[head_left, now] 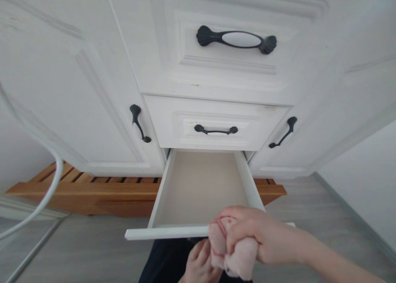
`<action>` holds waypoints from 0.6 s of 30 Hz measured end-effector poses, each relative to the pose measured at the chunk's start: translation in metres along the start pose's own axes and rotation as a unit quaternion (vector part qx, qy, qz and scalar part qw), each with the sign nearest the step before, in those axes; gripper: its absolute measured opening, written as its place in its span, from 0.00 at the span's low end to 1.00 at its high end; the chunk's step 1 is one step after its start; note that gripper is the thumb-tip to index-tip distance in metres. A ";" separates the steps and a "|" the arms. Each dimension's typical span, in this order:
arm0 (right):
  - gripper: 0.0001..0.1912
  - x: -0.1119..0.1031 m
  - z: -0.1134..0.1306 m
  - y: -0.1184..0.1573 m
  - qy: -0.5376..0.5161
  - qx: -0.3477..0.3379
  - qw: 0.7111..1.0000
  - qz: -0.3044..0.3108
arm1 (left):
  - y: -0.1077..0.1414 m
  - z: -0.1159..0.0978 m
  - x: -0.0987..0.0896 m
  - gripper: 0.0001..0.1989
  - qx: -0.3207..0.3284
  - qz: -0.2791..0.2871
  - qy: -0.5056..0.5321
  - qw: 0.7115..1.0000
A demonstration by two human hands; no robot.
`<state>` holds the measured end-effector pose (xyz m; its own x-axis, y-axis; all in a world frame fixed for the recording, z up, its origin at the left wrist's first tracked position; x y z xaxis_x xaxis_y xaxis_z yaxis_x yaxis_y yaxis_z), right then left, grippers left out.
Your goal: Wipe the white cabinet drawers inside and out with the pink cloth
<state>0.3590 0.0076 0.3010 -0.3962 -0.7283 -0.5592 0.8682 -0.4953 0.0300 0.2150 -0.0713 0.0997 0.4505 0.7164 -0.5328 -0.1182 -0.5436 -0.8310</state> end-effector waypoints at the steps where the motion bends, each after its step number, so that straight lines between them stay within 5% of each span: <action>1: 0.14 0.000 -0.004 0.020 0.042 0.023 0.998 -0.039 | -0.004 0.000 -0.002 0.11 -0.004 0.000 0.025 1.000; 5: 0.09 0.002 -0.027 0.088 0.175 0.111 0.969 -0.134 | -0.016 -0.001 -0.007 0.15 -0.023 0.004 0.047 0.999; 9: 0.07 0.014 -0.057 0.127 0.183 0.227 0.922 -0.255 | -0.019 -0.002 -0.007 0.14 -0.028 -0.010 0.046 0.999; 12: 0.14 0.044 -0.078 0.142 0.190 0.272 0.858 -0.393 | -0.017 -0.001 -0.005 0.14 -0.027 -0.013 0.043 0.999; 15: 0.13 0.088 -0.106 0.148 0.209 0.236 0.765 -0.561 | -0.018 0.000 -0.001 0.14 -0.017 0.000 0.039 0.999; 18: 0.14 0.128 -0.155 0.143 0.152 0.225 0.719 -0.640 | -0.027 0.004 0.005 0.14 -0.022 0.013 0.032 0.999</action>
<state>0.4792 -0.0825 0.1051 -0.6422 0.5626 -0.5206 -0.3596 -0.8209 -0.4436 0.2167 -0.0512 0.1182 0.5031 0.6736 -0.5415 -0.0915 -0.5815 -0.8084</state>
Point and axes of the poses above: each hand's wrist, its own y-axis away from the middle knuckle, its own x-axis out of the palm, z = x × y, the point moved 3 cm from there along -y, towards the middle knuckle, and after that the axes turned 14 degrees about -x, right-handed, at the moved point
